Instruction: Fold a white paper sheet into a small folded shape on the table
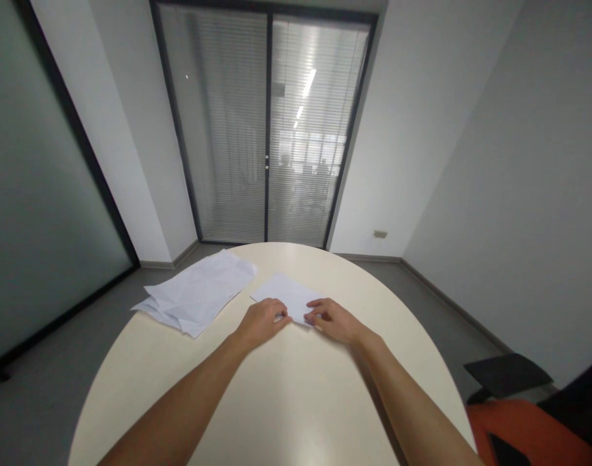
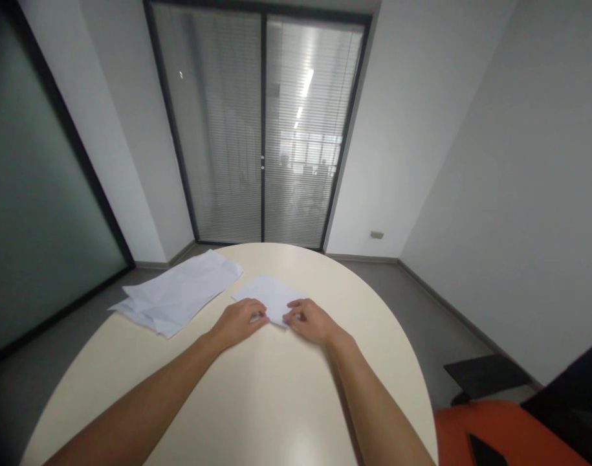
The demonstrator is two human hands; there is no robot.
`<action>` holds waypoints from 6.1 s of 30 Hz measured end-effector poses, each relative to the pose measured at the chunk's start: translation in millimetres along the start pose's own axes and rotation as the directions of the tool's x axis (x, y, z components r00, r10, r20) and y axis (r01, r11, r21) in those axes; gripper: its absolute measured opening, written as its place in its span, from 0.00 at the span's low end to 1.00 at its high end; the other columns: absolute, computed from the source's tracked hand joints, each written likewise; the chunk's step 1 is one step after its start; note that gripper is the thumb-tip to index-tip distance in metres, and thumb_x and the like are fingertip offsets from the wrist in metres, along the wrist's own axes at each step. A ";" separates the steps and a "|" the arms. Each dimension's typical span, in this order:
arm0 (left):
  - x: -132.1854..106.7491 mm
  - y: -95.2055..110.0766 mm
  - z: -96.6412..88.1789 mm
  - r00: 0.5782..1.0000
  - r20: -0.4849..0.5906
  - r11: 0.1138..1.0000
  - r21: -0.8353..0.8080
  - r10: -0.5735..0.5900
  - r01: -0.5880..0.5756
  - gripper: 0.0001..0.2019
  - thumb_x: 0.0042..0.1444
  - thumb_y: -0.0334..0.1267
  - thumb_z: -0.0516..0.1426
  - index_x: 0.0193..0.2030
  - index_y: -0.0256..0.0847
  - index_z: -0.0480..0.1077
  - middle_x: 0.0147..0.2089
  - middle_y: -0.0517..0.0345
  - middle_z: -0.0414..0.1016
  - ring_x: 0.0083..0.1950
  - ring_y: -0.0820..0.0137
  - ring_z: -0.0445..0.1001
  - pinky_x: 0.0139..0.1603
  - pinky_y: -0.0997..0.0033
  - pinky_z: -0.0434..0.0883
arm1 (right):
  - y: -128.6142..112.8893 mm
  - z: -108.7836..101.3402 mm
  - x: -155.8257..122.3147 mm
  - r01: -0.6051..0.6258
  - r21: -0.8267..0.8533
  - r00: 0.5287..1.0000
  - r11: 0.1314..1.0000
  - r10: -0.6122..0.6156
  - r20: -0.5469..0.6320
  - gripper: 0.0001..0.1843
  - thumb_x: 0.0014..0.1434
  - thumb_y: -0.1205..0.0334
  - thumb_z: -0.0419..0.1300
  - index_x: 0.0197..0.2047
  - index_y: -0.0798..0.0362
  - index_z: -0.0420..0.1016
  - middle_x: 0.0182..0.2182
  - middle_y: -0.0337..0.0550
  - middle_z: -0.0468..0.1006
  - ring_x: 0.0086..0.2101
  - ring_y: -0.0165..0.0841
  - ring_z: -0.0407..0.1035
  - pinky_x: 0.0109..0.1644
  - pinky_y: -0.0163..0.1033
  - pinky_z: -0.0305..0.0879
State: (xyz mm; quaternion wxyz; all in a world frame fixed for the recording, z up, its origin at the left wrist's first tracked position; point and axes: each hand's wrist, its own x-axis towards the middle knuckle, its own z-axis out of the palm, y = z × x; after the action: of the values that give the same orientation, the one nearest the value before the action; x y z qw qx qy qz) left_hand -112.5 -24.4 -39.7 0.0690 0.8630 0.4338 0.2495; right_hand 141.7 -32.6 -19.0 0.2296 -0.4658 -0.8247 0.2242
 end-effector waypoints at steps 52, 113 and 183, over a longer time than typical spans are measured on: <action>1.0 7.4 1.7 0.989 0.047 0.989 -0.045 0.142 -0.140 0.14 0.62 0.30 0.53 0.49 0.44 0.77 0.52 0.54 0.77 0.57 0.64 0.72 0.62 0.63 0.68 | -27.0 27.6 12.2 0.005 -0.291 0.988 0.957 -0.050 -0.149 0.24 0.71 0.52 0.47 0.61 0.54 0.71 0.59 0.55 0.72 0.58 0.43 0.64 0.64 0.48 0.58; -0.5 -11.7 2.9 0.979 0.202 0.994 0.112 -0.038 0.016 0.25 0.66 0.43 0.48 0.69 0.45 0.62 0.73 0.54 0.57 0.74 0.56 0.53 0.71 0.49 0.53 | -2.8 12.4 1.6 0.318 -0.242 0.948 0.917 -0.311 0.069 0.29 0.55 0.61 0.63 0.60 0.54 0.74 0.61 0.54 0.71 0.63 0.49 0.61 0.68 0.56 0.56; -4.8 -9.3 -10.7 0.984 0.125 0.970 -0.224 0.126 -0.095 0.20 0.62 0.50 0.56 0.57 0.43 0.71 0.60 0.52 0.74 0.65 0.59 0.67 0.68 0.58 0.60 | 18.7 -2.1 -2.4 0.112 -0.127 0.993 0.986 -0.116 -0.023 0.18 0.66 0.52 0.55 0.51 0.49 0.81 0.55 0.50 0.78 0.57 0.44 0.69 0.62 0.52 0.64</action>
State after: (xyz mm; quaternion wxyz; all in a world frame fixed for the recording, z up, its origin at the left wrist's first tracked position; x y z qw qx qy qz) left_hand -126.9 -23.5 -35.3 0.1788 0.8883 0.3493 0.2386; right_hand 156.5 -25.7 -28.6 0.2247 -0.4347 -0.8588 0.1516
